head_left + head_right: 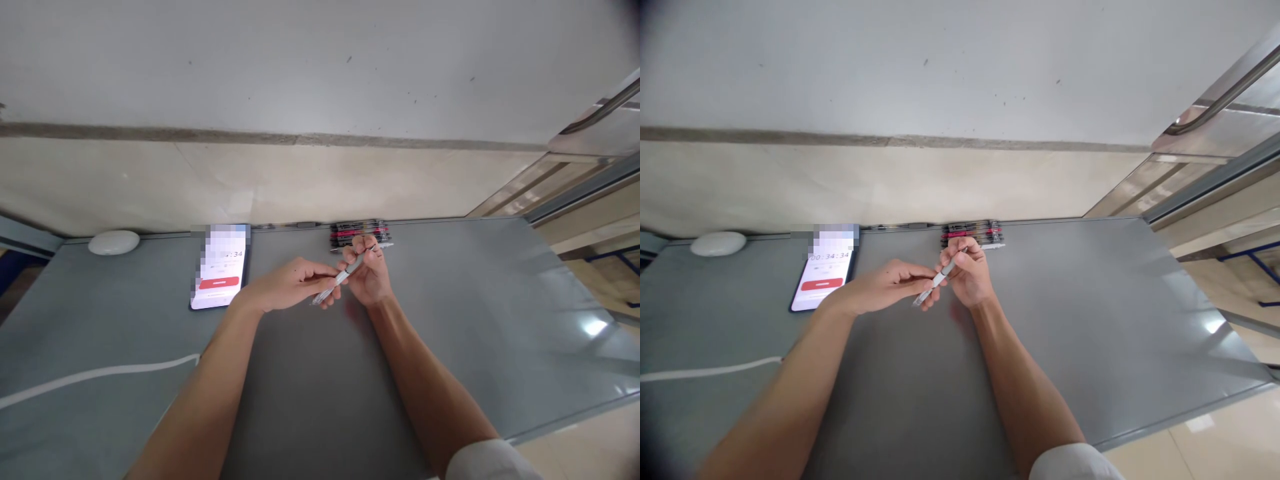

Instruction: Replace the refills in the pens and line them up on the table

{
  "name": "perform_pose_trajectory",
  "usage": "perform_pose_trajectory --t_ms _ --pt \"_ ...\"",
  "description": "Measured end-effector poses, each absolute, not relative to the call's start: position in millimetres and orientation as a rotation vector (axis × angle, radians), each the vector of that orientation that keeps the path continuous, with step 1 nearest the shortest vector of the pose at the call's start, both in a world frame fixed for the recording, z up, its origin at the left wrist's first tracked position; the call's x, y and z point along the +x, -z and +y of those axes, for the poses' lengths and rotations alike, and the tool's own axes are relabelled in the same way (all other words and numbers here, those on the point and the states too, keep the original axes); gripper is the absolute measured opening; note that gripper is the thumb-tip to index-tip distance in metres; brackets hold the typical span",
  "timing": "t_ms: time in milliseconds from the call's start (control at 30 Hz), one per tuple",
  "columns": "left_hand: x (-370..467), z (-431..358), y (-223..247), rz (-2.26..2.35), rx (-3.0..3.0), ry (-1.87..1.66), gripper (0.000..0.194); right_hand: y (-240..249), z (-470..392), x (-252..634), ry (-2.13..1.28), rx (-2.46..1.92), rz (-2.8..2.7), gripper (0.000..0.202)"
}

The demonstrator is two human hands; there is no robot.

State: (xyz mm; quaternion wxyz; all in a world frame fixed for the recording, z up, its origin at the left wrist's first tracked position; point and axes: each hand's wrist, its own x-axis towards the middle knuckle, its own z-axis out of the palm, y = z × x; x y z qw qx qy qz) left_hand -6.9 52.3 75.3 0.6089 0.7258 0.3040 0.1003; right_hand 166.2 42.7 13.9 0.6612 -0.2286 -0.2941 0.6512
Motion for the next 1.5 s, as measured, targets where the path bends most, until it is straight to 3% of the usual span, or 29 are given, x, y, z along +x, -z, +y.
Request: perform_pose_trajectory --t_ms 367,900,1300,1500 --pt "-3 57 -53 1.119 1.705 -0.502 0.028 -17 51 158 -1.274 -0.698 -0.536 0.023" --pt "-5 52 -74 0.74 1.699 -0.238 0.037 -15 44 166 -1.472 -0.49 -0.674 0.025" --pt "2 55 -47 1.114 1.632 -0.544 0.027 -18 52 161 -1.299 -0.669 -0.57 0.021" --pt "-1 56 -52 0.935 1.66 -0.46 0.029 -20 51 161 -1.296 -0.661 -0.555 0.019"
